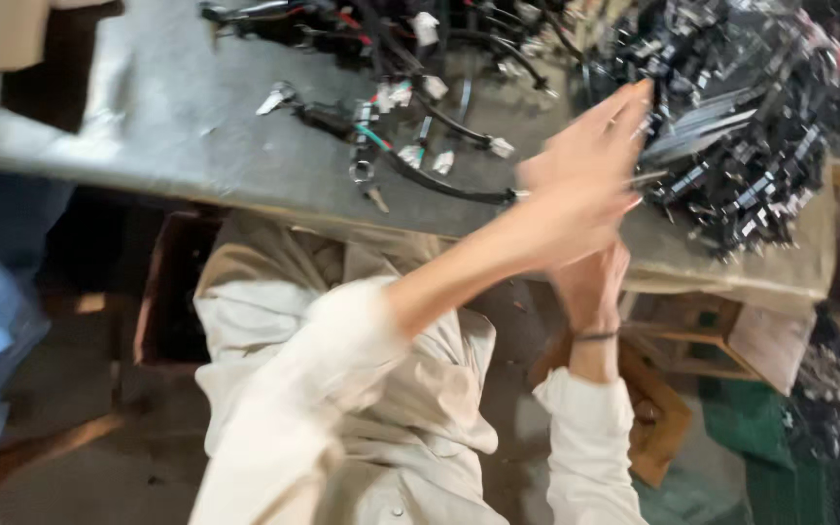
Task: The person sits at a workbench and works on black wire harnesses with multi-colored leads. They use pliers to strip and trim wire ends, twist the exposed conductors, fit the wires into black connector bodies, and place finished harnesses onto the table among large piles of similar harnesses.
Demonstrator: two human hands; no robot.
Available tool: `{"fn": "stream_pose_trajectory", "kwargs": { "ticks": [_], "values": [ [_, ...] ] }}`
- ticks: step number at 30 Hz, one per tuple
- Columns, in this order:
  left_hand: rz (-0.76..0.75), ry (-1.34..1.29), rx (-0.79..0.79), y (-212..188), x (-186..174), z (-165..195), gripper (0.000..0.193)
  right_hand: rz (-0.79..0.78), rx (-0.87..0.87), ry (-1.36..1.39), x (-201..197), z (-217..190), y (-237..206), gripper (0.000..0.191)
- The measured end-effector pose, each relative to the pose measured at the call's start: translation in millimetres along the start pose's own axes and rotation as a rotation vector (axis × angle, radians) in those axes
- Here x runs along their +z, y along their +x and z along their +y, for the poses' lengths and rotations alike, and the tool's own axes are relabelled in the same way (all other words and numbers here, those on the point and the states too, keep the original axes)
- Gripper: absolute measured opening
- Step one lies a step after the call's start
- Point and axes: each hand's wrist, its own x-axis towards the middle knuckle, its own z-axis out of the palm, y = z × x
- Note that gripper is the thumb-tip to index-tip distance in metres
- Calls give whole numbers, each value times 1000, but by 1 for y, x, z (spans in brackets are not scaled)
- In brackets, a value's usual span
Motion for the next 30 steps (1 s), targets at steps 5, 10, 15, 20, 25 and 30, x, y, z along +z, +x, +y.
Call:
{"fn": "stream_pose_trajectory", "kwargs": {
  "ticks": [5,10,15,20,25,30],
  "values": [
    [-58,320,-10,-11,-13,-10,75,267,-169,-34,37,38,30,57],
    [-114,751,-240,-43,-137,-63,47,335,-97,-22,43,42,23,58],
    [-291,1021,-214,-25,-183,-93,69,368,-73,39,36,39,28,50],
    [63,588,-249,-41,-168,-75,27,432,18,636,28,22,9,51],
    [-434,-13,-661,-113,-104,-8,25,154,-422,1092,32,-38,-39,54],
    [-710,112,-519,-181,-109,12,24,-55,-297,168,9,-6,-47,30]
  ]
}}
